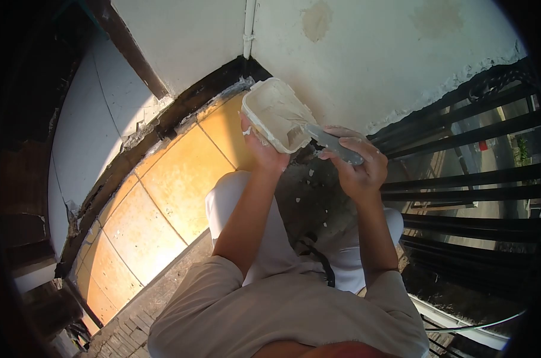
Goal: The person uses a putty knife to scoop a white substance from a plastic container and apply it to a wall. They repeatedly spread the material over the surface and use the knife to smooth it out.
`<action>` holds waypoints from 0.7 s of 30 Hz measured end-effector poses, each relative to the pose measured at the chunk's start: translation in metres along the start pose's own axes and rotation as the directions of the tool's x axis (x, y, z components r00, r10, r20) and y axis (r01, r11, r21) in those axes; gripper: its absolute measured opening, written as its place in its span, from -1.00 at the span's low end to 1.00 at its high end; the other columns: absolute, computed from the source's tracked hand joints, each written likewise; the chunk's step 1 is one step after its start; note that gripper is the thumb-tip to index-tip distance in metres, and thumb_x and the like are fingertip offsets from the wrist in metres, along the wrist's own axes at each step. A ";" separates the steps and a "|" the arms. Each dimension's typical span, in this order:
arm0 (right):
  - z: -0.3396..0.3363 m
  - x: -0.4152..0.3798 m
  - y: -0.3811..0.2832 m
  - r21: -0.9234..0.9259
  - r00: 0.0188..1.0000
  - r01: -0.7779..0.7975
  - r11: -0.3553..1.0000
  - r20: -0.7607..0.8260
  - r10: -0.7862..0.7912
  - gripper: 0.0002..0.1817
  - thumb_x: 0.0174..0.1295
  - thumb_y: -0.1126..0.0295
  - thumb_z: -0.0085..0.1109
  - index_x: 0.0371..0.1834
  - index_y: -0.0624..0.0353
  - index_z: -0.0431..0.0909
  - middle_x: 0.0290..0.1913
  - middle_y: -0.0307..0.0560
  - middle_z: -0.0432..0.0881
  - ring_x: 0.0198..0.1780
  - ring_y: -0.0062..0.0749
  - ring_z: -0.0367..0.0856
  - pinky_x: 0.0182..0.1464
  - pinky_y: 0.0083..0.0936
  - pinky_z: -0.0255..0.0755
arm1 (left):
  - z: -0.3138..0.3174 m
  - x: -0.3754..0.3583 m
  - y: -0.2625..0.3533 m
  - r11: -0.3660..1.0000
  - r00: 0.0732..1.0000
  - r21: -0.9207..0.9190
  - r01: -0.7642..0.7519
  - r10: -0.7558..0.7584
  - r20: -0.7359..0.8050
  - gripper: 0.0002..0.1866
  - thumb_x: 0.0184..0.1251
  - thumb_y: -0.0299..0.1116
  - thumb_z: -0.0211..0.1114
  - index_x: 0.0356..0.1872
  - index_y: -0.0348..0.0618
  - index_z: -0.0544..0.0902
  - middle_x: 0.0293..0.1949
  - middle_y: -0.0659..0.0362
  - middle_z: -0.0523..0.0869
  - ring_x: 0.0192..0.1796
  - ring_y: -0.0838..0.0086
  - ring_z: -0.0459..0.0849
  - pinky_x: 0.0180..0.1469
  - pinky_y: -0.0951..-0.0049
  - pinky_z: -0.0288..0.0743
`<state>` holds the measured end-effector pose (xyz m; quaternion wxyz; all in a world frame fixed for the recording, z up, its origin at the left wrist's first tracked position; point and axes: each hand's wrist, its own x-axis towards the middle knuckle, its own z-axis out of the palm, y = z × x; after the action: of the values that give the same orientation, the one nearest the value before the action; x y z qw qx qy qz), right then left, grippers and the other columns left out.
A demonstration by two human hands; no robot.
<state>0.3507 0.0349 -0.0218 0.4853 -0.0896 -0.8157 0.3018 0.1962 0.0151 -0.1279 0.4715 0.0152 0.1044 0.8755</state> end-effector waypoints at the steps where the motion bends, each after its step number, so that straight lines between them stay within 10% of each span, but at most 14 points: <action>1: 0.004 -0.013 0.003 0.010 1.000 -0.020 1.000 0.007 0.020 -0.54 0.10 0.76 0.45 0.04 0.24 0.52 0.04 0.33 0.75 0.05 0.04 0.80 0.03 -0.22 0.71 | -0.001 0.000 -0.003 1.000 1.000 0.016 -0.013 0.013 0.006 -0.26 0.56 0.34 -0.12 0.46 0.01 0.44 0.38 0.13 0.56 0.39 0.15 0.54 0.41 0.00 0.45; 8: 0.031 -0.068 0.005 0.324 0.927 -0.266 0.908 -0.172 0.333 -0.53 0.11 0.56 0.58 0.01 0.23 0.49 0.09 0.23 0.66 0.00 -0.16 0.74 0.04 -0.35 0.65 | 0.000 0.001 -0.014 0.996 0.998 0.067 -0.057 0.054 0.042 -0.20 0.58 0.37 -0.21 0.56 -0.01 0.29 0.46 0.05 0.44 0.47 0.11 0.46 0.47 -0.01 0.39; 21: 0.031 -0.065 -0.019 -0.096 0.935 -0.276 0.956 -0.258 0.243 -0.71 -0.01 0.68 0.42 -0.17 0.27 0.72 0.02 0.14 0.71 -0.06 -0.15 0.74 -0.03 -0.38 0.62 | 0.006 0.003 -0.020 0.983 0.980 0.071 -0.168 0.159 0.122 -0.19 0.53 0.38 -0.18 0.56 0.03 0.31 0.47 0.07 0.44 0.46 0.10 0.46 0.48 -0.03 0.39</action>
<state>0.3608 -0.0213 -0.0697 0.5306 -0.2645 -0.7489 0.2960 0.2120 0.0294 -0.1257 0.4021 0.0938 0.1106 0.9040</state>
